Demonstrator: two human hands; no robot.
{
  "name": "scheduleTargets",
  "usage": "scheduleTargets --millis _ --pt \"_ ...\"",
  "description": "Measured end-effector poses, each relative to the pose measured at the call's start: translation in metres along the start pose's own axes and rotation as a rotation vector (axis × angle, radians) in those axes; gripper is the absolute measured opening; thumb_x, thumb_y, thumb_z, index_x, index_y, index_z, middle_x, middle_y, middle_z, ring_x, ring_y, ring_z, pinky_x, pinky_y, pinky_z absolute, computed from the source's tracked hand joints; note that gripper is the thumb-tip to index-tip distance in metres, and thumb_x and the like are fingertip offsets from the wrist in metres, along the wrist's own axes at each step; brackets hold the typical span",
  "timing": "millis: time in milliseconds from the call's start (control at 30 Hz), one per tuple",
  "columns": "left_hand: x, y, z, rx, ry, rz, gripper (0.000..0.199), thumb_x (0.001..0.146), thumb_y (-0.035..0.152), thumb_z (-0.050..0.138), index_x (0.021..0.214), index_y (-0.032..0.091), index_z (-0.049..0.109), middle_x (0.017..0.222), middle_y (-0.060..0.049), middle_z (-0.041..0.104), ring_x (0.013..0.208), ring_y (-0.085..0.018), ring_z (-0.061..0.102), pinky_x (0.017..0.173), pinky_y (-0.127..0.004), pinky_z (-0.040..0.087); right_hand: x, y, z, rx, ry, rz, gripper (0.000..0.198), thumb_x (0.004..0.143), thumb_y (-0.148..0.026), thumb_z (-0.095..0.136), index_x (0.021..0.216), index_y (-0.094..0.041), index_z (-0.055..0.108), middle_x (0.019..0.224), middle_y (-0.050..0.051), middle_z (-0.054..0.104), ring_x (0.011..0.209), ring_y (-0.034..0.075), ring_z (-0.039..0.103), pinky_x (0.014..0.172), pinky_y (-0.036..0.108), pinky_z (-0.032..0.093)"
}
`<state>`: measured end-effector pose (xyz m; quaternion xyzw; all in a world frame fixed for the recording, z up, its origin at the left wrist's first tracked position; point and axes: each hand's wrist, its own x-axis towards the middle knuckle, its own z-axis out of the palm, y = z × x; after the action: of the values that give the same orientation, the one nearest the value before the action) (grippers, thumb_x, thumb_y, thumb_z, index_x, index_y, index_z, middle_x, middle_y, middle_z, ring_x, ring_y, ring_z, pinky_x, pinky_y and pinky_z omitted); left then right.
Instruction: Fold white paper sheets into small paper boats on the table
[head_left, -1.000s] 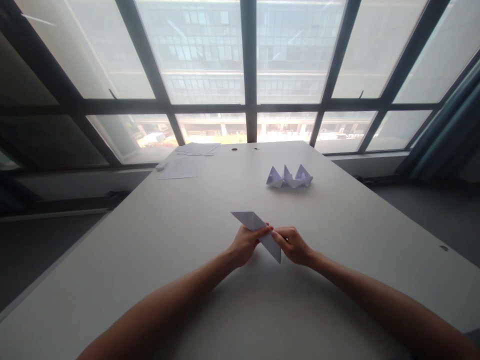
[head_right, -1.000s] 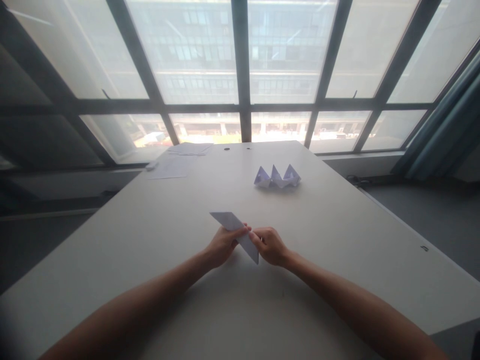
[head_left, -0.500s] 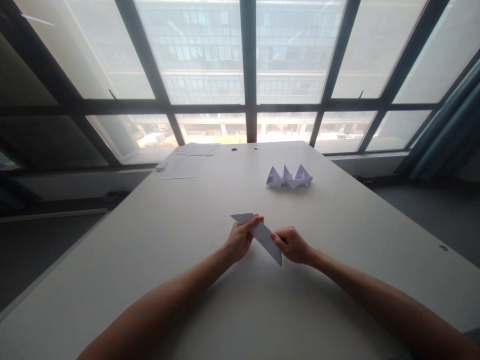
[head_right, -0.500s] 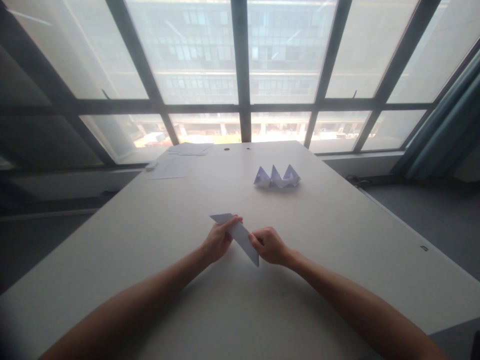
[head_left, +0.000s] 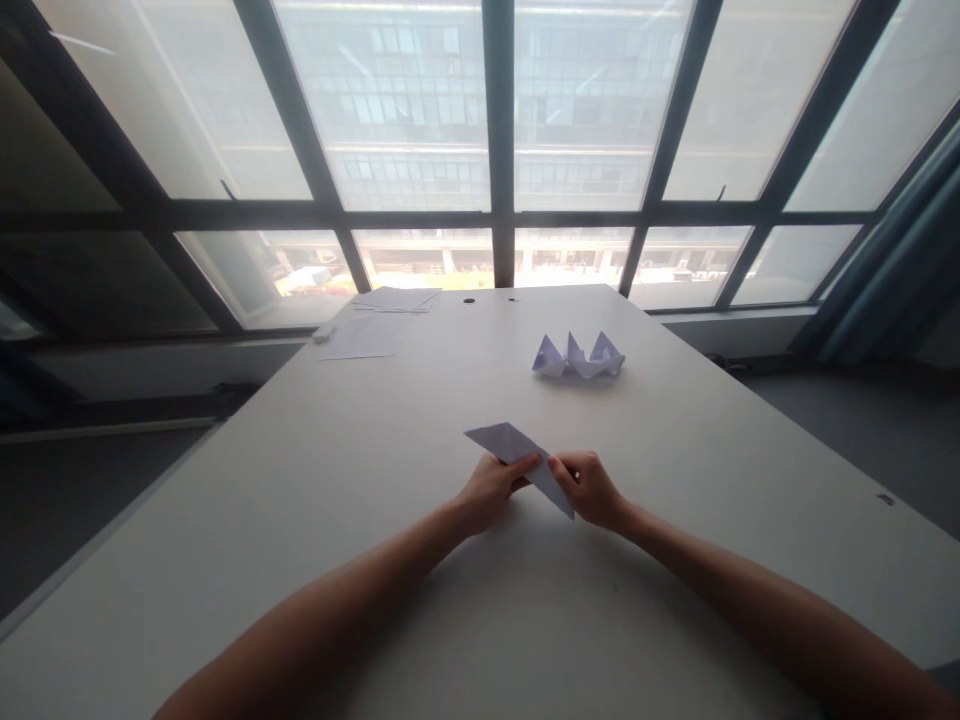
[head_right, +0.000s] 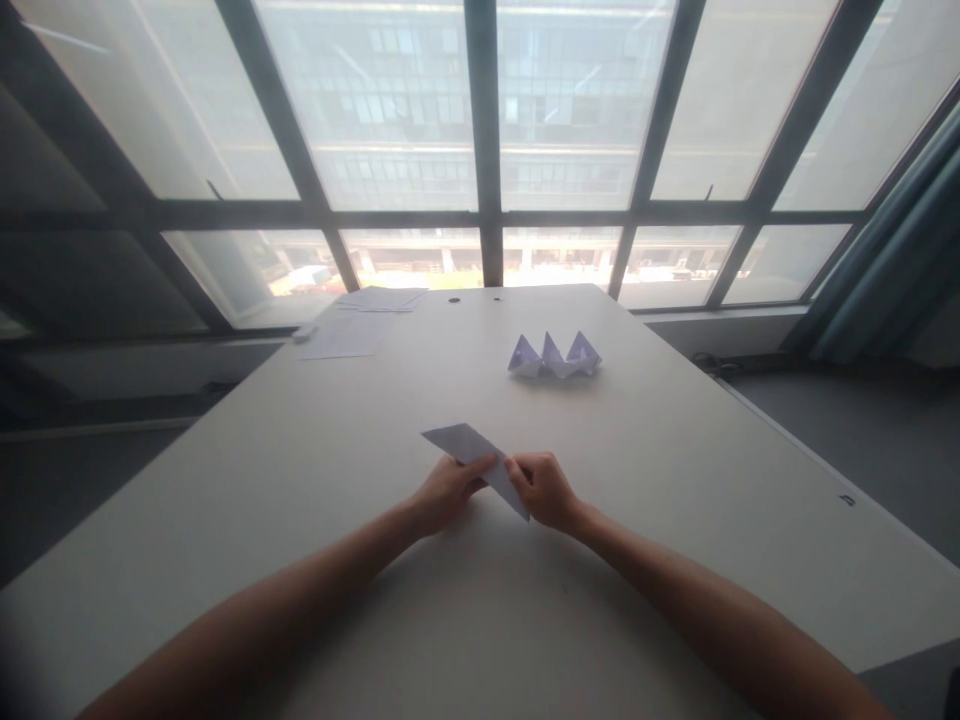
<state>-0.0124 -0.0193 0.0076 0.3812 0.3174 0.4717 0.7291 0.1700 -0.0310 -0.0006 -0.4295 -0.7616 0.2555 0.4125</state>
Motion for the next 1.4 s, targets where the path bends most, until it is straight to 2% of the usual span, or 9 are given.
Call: scheduleTargets --millis 200,433,767,1000,1100,1167,1267,1333,1400 --pt "0.003 0.002 -0.002 0.002 0.018 0.017 0.033 0.073 0.035 0.082 0.089 0.007 0.074 0.092 -0.013 0.074 0.084 -0.022 0.067 0.084 -0.034 0.052 0.004 0.0 -0.003 0.121 -0.126 0.089 0.045 0.091 -0.043 0.048 0.057 -0.02 0.032 0.057 -0.005 0.026 0.053 0.008 0.025 0.048 0.024 0.018" --pt "0.02 0.012 -0.017 -0.161 0.25 0.167 0.028 0.07 0.025 0.084 0.091 0.01 0.074 0.095 -0.012 0.075 0.088 -0.018 0.068 0.078 -0.025 0.053 0.004 -0.001 -0.011 0.173 -0.231 0.113 0.041 0.091 -0.04 0.047 0.058 -0.019 0.033 0.058 -0.004 0.026 0.053 0.008 0.024 0.047 0.024 0.016" --pt "0.022 0.015 -0.02 -0.193 0.256 0.214 0.033 0.087 0.038 0.069 0.094 0.007 0.072 0.099 -0.017 0.073 0.093 -0.022 0.07 0.084 -0.031 0.055 0.004 -0.003 -0.014 0.197 -0.201 0.109 0.043 0.092 -0.041 0.048 0.057 -0.019 0.034 0.057 -0.004 0.026 0.053 0.008 0.025 0.047 0.024 0.017" --pt "0.03 0.024 -0.035 -0.254 0.326 0.22 0.047 0.098 0.047 0.044 0.102 0.008 0.069 0.108 -0.018 0.072 0.1 -0.022 0.069 0.095 -0.034 0.051 0.001 0.006 -0.013 0.228 -0.133 0.141 0.047 0.091 -0.046 0.048 0.055 -0.019 0.034 0.054 -0.005 0.027 0.05 0.008 0.025 0.046 0.024 0.016" --pt "0.026 0.028 -0.034 -0.291 0.192 0.201 0.052 0.097 0.055 0.042 0.108 0.012 0.068 0.118 -0.015 0.068 0.107 -0.021 0.066 0.098 -0.034 0.049 0.002 0.01 -0.012 0.268 -0.059 0.178 0.048 0.091 -0.048 0.049 0.054 -0.019 0.038 0.051 -0.005 0.031 0.047 0.008 0.028 0.045 0.024 0.017" --pt "0.019 0.025 -0.027 -0.223 -0.001 0.128 0.052 0.09 0.059 0.053 0.113 0.014 0.068 0.12 -0.014 0.067 0.109 -0.024 0.064 0.097 -0.036 0.048 0.003 0.01 -0.009 0.283 -0.029 0.18 0.048 0.091 -0.049 0.049 0.054 -0.018 0.042 0.05 -0.005 0.034 0.046 0.008 0.03 0.045 0.024 0.018" --pt "0.008 0.016 -0.012 -0.031 -0.199 0.019 0.043 0.082 0.047 0.071 0.104 0.01 0.071 0.114 -0.017 0.069 0.108 -0.029 0.064 0.098 -0.039 0.047 0.004 0.005 -0.006 0.298 -0.021 0.165 0.048 0.091 -0.048 0.051 0.055 -0.017 0.047 0.049 -0.004 0.039 0.045 0.008 0.035 0.044 0.023 0.021" --pt "0.003 0.01 -0.004 0.036 -0.214 -0.01 0.039 0.082 0.042 0.072 0.097 0.006 0.072 0.109 -0.019 0.07 0.104 -0.03 0.065 0.098 -0.04 0.046 0.005 0.002 -0.005 0.306 -0.027 0.168 0.048 0.09 -0.048 0.052 0.054 -0.016 0.05 0.047 -0.004 0.042 0.044 0.009 0.037 0.044 0.022 0.023" --pt "0.002 0.008 -0.001 0.043 -0.156 0.005 0.038 0.084 0.041 0.071 0.094 0.005 0.073 0.104 -0.019 0.072 0.1 -0.029 0.067 0.098 -0.04 0.046 0.005 0.0 -0.004 0.312 -0.049 0.185 0.048 0.09 -0.048 0.053 0.053 -0.016 0.052 0.046 -0.003 0.045 0.043 0.009 0.04 0.043 0.022 0.025"
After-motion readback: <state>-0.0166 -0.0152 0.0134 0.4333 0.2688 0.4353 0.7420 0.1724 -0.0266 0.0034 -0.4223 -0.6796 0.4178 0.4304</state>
